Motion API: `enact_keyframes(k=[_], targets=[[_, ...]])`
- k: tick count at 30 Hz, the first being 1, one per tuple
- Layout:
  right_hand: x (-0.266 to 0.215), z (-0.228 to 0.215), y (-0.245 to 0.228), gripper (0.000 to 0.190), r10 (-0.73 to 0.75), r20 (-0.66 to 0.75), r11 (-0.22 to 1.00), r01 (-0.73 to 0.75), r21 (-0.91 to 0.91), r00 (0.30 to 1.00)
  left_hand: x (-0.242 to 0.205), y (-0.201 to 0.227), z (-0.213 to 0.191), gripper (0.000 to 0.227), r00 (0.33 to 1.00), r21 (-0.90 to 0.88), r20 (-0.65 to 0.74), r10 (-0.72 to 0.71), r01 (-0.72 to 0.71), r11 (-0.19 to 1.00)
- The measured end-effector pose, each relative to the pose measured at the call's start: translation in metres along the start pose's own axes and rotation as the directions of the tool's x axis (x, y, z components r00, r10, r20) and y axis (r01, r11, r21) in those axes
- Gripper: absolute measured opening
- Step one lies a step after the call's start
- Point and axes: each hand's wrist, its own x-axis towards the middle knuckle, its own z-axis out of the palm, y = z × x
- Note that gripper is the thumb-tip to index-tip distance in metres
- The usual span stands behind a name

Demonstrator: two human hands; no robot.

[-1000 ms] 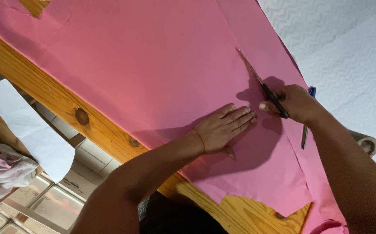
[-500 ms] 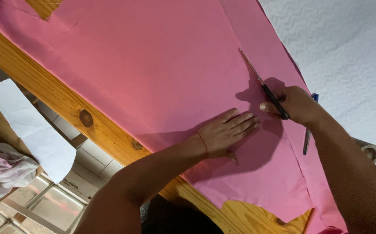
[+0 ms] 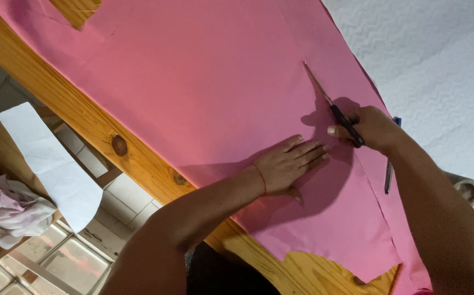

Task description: The person uses scissors to cut a large piece of pink fabric laid on a wooden table, following a marked outline. The person holds the fabric steady with one hand while cutting with the other, separating a shaped piece from the main cloth.

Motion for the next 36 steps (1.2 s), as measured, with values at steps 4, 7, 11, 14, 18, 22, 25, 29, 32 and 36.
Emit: enact_keyframes(k=[4,7,11,14,18,22,25,29,32,36], targets=[[-0.001,0.002,0.002,0.067,-0.032,-0.024,0.997,0.030,-0.067,0.999,-0.002,-0.004,0.006,0.153,0.999,0.030,-0.036,0.036,-0.035,0.999],[-0.006,0.006,-0.002,0.065,-0.062,-0.040,0.998,0.060,-0.032,0.997,-0.004,-0.010,0.021,0.153,0.995,0.086,-0.075,0.063,-0.056,0.995],[-0.007,0.008,0.003,0.058,-0.071,-0.061,0.997,0.072,0.013,0.996,-0.007,-0.009,0.022,0.159,0.993,0.141,-0.060,0.103,-0.094,0.986],[-0.012,0.006,-0.005,0.057,-0.063,-0.051,0.998,0.063,0.001,0.997,-0.006,-0.008,0.006,0.155,0.993,0.148,0.037,0.113,-0.118,0.982],[-0.020,0.000,-0.023,0.053,0.024,-0.011,0.994,-0.025,-0.104,1.000,-0.007,-0.022,-0.046,0.146,0.965,0.014,0.230,0.125,-0.132,0.991],[-0.018,-0.007,-0.044,0.059,0.119,0.063,0.961,-0.099,-0.259,0.991,-0.003,-0.093,-0.145,0.144,0.903,0.175,0.405,0.145,-0.232,0.957],[-0.016,-0.009,-0.043,0.059,0.194,0.062,0.954,-0.173,-0.244,0.979,0.007,-0.146,-0.197,0.147,0.852,0.293,0.519,0.065,-0.249,0.923],[-0.014,-0.010,-0.045,0.068,0.269,0.052,0.929,-0.245,-0.278,0.962,0.009,-0.184,-0.215,0.153,0.879,0.405,0.473,0.059,-0.276,0.872],[-0.011,-0.007,-0.039,0.066,0.304,0.070,0.910,-0.267,-0.318,0.950,0.008,-0.188,-0.219,0.153,0.874,0.463,0.484,0.040,-0.294,0.836],[-0.008,-0.010,-0.051,0.069,0.362,0.090,0.883,-0.310,-0.352,0.928,0.007,-0.192,-0.221,0.149,0.870,0.438,0.490,0.053,-0.298,0.848]])
